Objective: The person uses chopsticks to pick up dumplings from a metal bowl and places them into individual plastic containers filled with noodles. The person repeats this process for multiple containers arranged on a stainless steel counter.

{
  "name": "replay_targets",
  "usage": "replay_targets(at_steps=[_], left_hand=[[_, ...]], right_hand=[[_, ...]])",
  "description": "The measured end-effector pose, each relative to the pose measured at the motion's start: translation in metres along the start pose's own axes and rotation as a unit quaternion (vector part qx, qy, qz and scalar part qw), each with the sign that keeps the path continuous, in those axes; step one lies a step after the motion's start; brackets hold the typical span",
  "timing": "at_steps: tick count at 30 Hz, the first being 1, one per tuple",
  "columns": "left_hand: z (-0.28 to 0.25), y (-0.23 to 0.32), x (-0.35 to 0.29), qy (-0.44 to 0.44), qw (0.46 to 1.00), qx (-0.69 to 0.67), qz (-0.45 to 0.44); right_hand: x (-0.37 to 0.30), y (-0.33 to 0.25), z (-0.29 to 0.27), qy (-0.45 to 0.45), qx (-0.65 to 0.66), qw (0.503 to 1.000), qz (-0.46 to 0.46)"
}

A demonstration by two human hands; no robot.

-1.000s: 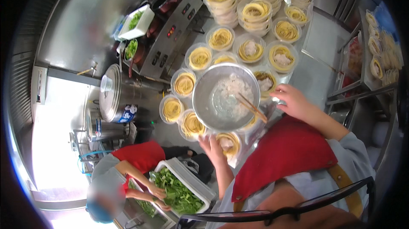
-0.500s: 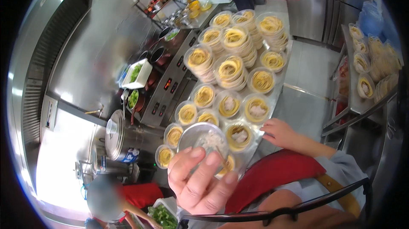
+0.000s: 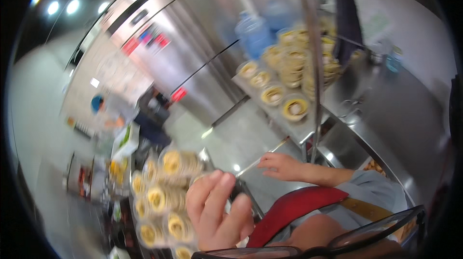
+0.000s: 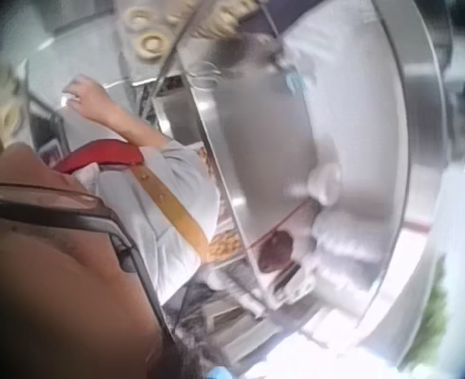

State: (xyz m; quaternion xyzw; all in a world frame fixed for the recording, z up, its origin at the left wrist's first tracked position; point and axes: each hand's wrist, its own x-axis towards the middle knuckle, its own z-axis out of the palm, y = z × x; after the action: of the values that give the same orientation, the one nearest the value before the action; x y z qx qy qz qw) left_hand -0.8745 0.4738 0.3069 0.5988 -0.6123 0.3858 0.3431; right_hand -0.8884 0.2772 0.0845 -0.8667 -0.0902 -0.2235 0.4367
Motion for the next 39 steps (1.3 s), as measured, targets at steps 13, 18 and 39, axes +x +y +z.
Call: replay_targets(at_steps=[13,18,39], left_hand=[[0.177,-0.125,0.017,-0.122,0.936,-0.33,-0.001],[0.213,-0.15,0.009,-0.158,0.906,-0.393,0.012],[0.252,-0.228,-0.062,-0.247,0.864,-0.43,-0.087]], right_hand=[[-0.02,-0.043,-0.223,0.414,-0.373,0.829,0.04],[0.048,-0.04,-0.326,0.438,-0.113,0.887,0.091],[0.109,0.064,-0.495,0.525,-0.299,0.759,0.243]])
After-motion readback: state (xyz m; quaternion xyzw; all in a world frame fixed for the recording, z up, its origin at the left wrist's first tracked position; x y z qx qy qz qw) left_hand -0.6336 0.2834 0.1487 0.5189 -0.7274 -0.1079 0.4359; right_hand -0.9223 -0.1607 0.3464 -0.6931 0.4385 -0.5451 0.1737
